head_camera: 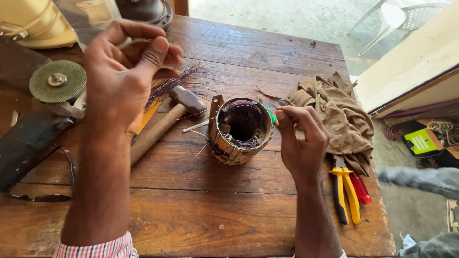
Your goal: The person sits at a workbench and winds enameled copper wire by hand into the slots of an electric motor stator, pressing each wire loop down into the winding and repeatedly reaching for more wire from a bundle on the table to continue filling the slots.
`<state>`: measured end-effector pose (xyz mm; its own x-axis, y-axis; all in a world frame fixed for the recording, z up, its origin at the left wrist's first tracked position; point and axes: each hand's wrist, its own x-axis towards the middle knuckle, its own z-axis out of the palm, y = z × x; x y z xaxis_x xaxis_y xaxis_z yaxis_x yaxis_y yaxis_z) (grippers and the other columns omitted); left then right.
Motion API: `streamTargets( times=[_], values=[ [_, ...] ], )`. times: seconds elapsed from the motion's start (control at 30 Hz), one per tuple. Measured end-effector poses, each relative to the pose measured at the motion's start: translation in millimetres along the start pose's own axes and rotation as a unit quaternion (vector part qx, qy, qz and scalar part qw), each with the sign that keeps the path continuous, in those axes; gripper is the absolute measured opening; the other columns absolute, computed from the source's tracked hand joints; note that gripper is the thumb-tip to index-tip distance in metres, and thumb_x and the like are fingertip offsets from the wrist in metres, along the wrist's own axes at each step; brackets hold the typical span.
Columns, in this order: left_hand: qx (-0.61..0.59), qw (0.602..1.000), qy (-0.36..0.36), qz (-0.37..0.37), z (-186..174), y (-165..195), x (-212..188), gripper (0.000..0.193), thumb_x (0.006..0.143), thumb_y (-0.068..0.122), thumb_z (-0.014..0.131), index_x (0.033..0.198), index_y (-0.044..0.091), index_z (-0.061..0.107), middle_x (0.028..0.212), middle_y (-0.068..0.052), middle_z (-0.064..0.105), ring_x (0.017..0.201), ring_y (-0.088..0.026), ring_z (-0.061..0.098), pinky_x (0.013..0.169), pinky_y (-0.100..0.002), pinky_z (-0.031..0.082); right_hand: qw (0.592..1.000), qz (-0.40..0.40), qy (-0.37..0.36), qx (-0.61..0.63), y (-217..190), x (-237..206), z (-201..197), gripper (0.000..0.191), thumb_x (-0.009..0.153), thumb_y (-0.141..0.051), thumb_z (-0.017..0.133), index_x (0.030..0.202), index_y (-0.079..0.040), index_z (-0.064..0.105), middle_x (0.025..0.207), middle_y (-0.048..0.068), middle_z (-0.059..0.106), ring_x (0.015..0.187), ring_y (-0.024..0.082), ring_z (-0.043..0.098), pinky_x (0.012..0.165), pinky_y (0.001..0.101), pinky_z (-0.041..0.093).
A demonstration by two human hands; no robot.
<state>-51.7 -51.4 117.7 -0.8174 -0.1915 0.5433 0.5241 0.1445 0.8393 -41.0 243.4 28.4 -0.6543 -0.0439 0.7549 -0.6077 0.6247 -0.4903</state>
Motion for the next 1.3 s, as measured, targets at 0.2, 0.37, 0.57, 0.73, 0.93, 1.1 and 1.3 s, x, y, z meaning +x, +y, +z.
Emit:
streamTargets(
  times=[0.2, 0.37, 0.57, 0.73, 0.93, 1.1, 1.3],
  values=[
    [0.327, 0.914, -0.016, 0.242, 9, 14, -19, 0.038, 0.103, 0.021, 0.076, 0.124, -0.007, 0.062, 0.123, -0.022, 0.065, 0.117, -0.030, 0.061, 0.104, -0.050, 0.052, 1.000, -0.027, 0.006, 0.001, -9, -4, 3, 0.010, 0.102, -0.010, 0.076, 0.110, -0.006, 0.075, 0.096, 0.006, 0.073, 0.087, 0.015, 0.071, 0.076, 0.0296, 0.057],
    [0.353, 0.879, -0.215, 0.239, 49, -5, -40, 0.029, 0.097, 0.016, 0.066, 0.125, 0.013, 0.072, 0.118, -0.006, 0.074, 0.085, -0.020, 0.066, 0.078, -0.041, 0.056, 0.998, -0.056, 0.002, -0.020, -12, -6, 2, 0.011, 0.101, -0.010, 0.077, 0.110, -0.006, 0.075, 0.096, 0.007, 0.073, 0.089, 0.016, 0.070, 0.077, 0.0309, 0.056],
    [0.409, 0.854, -0.317, 0.049, 38, -26, -25, 0.030, 0.103, 0.009, 0.056, 0.122, 0.023, 0.075, 0.091, -0.003, 0.078, 0.053, -0.011, 0.057, 0.041, -0.025, 0.049, 0.998, -0.059, -0.003, -0.009, -8, -7, 4, 0.019, 0.101, -0.015, 0.077, 0.117, -0.007, 0.072, 0.103, 0.008, 0.070, 0.091, 0.016, 0.068, 0.078, 0.0313, 0.057],
    [0.467, 0.868, -0.154, -0.076, -5, -42, -8, 0.018, 0.105, 0.021, 0.063, 0.117, 0.015, 0.075, 0.096, -0.007, 0.077, 0.062, -0.019, 0.066, 0.050, -0.037, 0.052, 0.997, -0.062, 0.030, 0.034, -3, -11, 11, 0.033, 0.107, -0.021, 0.074, 0.133, -0.005, 0.062, 0.121, 0.012, 0.067, 0.099, 0.016, 0.068, 0.080, 0.0275, 0.061],
    [0.566, 0.797, -0.104, -0.185, -15, -96, 1, 0.019, 0.098, 0.030, 0.070, 0.108, 0.018, 0.080, 0.099, -0.014, 0.076, 0.090, -0.033, 0.072, 0.077, -0.049, 0.057, 0.998, -0.055, 0.032, 0.020, -2, -14, 12, 0.031, 0.109, -0.021, 0.072, 0.132, -0.003, 0.062, 0.118, 0.012, 0.067, 0.100, 0.017, 0.067, 0.078, 0.0277, 0.057],
    [0.554, 0.774, -0.120, -0.282, -16, -136, 3, 0.024, 0.099, 0.034, 0.068, 0.111, 0.015, 0.077, 0.097, -0.011, 0.077, 0.086, -0.028, 0.073, 0.076, -0.046, 0.059, 0.998, -0.047, 0.032, 0.017, -2, -13, 13, 0.031, 0.107, -0.021, 0.072, 0.130, -0.002, 0.063, 0.113, 0.012, 0.068, 0.102, 0.017, 0.068, 0.076, 0.0275, 0.057],
    [0.552, 0.785, -0.142, -0.242, -21, -157, 1, 0.023, 0.097, 0.032, 0.072, 0.112, 0.016, 0.079, 0.096, -0.010, 0.078, 0.082, -0.025, 0.072, 0.079, -0.046, 0.059, 0.998, -0.046, 0.030, 0.010, -1, -15, 13, 0.030, 0.109, -0.022, 0.072, 0.131, -0.003, 0.062, 0.113, 0.011, 0.068, 0.098, 0.016, 0.068, 0.075, 0.0274, 0.057]
  ],
)
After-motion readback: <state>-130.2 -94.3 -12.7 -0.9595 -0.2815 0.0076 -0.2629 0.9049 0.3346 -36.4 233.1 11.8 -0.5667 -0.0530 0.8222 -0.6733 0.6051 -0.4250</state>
